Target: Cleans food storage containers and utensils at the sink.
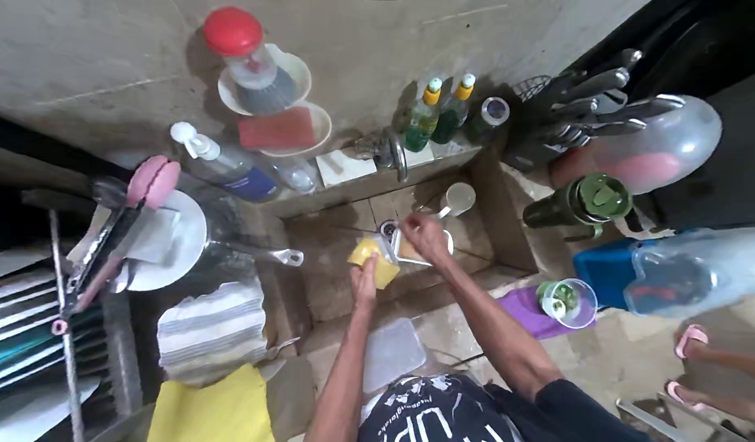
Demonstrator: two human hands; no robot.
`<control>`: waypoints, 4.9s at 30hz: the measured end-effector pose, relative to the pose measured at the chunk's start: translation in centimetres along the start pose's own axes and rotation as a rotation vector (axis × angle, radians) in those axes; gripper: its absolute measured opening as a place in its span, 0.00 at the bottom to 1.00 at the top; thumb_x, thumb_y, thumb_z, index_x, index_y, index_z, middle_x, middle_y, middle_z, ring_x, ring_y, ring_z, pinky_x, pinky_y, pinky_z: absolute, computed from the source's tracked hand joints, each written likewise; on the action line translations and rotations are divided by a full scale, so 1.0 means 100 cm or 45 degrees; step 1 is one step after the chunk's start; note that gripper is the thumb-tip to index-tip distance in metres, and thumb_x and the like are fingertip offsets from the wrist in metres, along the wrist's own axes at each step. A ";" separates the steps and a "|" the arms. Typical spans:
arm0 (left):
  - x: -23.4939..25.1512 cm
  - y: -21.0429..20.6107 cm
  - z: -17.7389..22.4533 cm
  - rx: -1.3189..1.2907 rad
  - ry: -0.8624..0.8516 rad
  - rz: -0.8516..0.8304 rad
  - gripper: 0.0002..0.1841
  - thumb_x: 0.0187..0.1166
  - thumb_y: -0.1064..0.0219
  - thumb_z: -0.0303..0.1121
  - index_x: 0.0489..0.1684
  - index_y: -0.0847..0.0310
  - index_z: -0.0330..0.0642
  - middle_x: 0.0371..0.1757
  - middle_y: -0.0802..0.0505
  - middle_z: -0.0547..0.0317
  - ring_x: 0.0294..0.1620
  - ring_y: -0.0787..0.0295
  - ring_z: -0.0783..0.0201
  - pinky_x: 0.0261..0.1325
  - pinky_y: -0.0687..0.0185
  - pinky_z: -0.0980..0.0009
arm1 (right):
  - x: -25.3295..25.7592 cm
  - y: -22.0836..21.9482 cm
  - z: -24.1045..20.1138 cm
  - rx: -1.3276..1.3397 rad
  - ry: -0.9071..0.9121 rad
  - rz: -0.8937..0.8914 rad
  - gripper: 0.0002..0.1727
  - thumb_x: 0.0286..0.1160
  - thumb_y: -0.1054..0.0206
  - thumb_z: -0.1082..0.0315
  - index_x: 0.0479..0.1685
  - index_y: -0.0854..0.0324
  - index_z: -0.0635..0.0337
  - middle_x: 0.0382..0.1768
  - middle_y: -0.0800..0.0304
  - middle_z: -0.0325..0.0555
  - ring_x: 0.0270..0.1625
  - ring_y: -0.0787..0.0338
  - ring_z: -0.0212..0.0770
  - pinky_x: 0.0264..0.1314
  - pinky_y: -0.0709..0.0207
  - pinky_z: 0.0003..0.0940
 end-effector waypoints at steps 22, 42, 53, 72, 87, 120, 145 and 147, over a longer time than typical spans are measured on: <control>0.083 0.004 -0.026 -0.239 0.221 -0.226 0.39 0.88 0.60 0.67 0.83 0.28 0.48 0.73 0.13 0.52 0.75 0.17 0.56 0.76 0.20 0.49 | -0.027 0.038 0.022 0.136 -0.297 -0.518 0.24 0.77 0.30 0.48 0.70 0.19 0.43 0.44 0.07 0.47 0.37 0.08 0.44 0.38 0.13 0.46; 0.073 0.015 -0.035 -0.113 0.152 -0.116 0.39 0.90 0.59 0.64 0.68 0.19 0.35 0.63 0.09 0.44 0.66 0.13 0.55 0.71 0.18 0.52 | -0.083 -0.036 -0.006 -0.203 -0.302 -0.683 0.23 0.79 0.33 0.42 0.62 0.15 0.47 0.40 0.07 0.51 0.36 0.09 0.50 0.39 0.16 0.56; 0.068 0.018 -0.040 0.032 0.094 -0.142 0.38 0.91 0.59 0.62 0.64 0.17 0.34 0.58 0.09 0.42 0.60 0.10 0.56 0.67 0.15 0.52 | -0.088 -0.036 -0.001 -0.163 -0.364 -0.711 0.22 0.79 0.32 0.43 0.62 0.15 0.45 0.40 0.07 0.50 0.35 0.09 0.48 0.37 0.16 0.52; 0.048 0.031 -0.023 -0.287 0.213 -0.128 0.40 0.84 0.60 0.72 0.83 0.29 0.54 0.74 0.14 0.56 0.73 0.17 0.56 0.73 0.18 0.48 | 0.001 0.067 0.013 0.520 0.209 0.124 0.34 0.80 0.31 0.64 0.85 0.38 0.53 0.68 0.16 0.47 0.63 0.11 0.41 0.65 0.13 0.42; 0.054 0.023 -0.005 -0.452 0.116 -0.125 0.37 0.90 0.61 0.64 0.77 0.25 0.44 0.64 0.09 0.51 0.66 0.12 0.56 0.68 0.13 0.51 | 0.197 0.081 -0.013 0.587 0.630 0.533 0.43 0.74 0.28 0.72 0.84 0.50 0.78 0.76 0.28 0.66 0.77 0.21 0.49 0.80 0.23 0.38; -0.033 0.045 0.018 0.105 -0.265 -0.180 0.40 0.92 0.75 0.62 0.85 0.29 0.49 0.83 0.20 0.57 0.82 0.25 0.61 0.81 0.27 0.54 | -0.126 -0.097 -0.022 2.257 -0.191 -0.628 0.25 0.87 0.44 0.50 0.77 0.33 0.51 0.67 0.17 0.54 0.51 0.11 0.44 0.48 0.15 0.38; -0.070 0.052 0.007 0.195 -0.214 -0.238 0.42 0.91 0.76 0.62 0.78 0.21 0.45 0.75 0.13 0.55 0.74 0.17 0.62 0.72 0.22 0.56 | -0.137 -0.098 -0.009 2.142 -0.576 -0.383 0.26 0.87 0.50 0.35 0.31 0.28 0.44 0.22 0.24 0.34 0.19 0.25 0.31 0.19 0.27 0.24; -0.072 0.052 0.007 0.182 -0.203 -0.225 0.42 0.92 0.76 0.61 0.77 0.20 0.45 0.74 0.12 0.55 0.74 0.18 0.61 0.72 0.22 0.56 | -0.137 -0.099 -0.005 2.122 -0.613 -0.361 0.29 0.85 0.48 0.35 0.18 0.34 0.43 0.10 0.38 0.29 0.11 0.36 0.29 0.14 0.36 0.24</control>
Point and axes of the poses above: each hand's wrist, its own x-axis towards the middle knuckle, its own y-axis out of the back of the hand, z = x × y, the point moved 8 cm from there along x, towards the middle knuckle
